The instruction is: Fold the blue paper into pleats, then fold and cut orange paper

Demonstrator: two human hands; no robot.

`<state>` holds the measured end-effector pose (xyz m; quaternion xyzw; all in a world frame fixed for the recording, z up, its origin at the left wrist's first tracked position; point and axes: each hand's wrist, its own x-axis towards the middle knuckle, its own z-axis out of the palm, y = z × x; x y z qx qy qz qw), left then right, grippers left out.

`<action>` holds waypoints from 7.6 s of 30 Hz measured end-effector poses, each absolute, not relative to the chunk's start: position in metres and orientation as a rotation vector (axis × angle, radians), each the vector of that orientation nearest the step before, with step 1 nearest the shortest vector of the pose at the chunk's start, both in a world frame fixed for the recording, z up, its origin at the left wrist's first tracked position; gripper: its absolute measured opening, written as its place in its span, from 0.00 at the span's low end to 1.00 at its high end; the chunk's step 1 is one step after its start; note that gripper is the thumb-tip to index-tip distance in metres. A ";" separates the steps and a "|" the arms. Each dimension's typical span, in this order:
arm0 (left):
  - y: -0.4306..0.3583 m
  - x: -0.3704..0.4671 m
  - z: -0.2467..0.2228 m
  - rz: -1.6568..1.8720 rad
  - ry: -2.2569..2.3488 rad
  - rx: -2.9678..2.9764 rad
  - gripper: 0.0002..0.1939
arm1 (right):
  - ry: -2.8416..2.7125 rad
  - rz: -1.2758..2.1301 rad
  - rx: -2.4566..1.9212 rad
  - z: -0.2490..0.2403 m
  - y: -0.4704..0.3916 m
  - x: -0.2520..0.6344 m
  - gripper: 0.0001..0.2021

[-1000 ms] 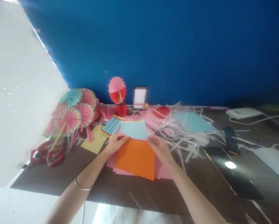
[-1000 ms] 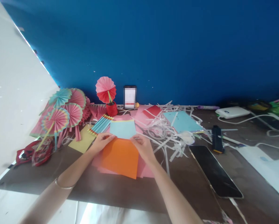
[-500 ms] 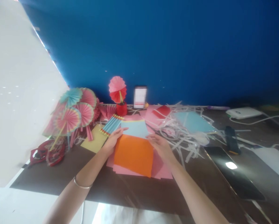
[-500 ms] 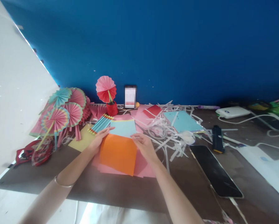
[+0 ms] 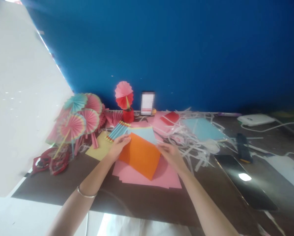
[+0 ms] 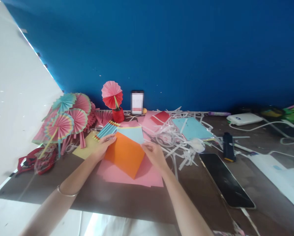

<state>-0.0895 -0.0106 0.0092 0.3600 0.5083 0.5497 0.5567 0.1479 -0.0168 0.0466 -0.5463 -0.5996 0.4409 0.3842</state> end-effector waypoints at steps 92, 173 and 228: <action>-0.018 -0.079 0.002 1.391 1.498 1.921 0.17 | -1.632 -0.166 -1.709 0.016 0.025 0.213 0.20; -0.019 -0.089 0.019 1.683 1.577 1.461 0.19 | -1.804 1.571 -1.255 0.042 -0.011 0.166 0.21; -0.030 -0.084 0.034 1.674 1.614 1.621 0.18 | -1.718 1.721 -1.072 0.045 -0.010 0.167 0.23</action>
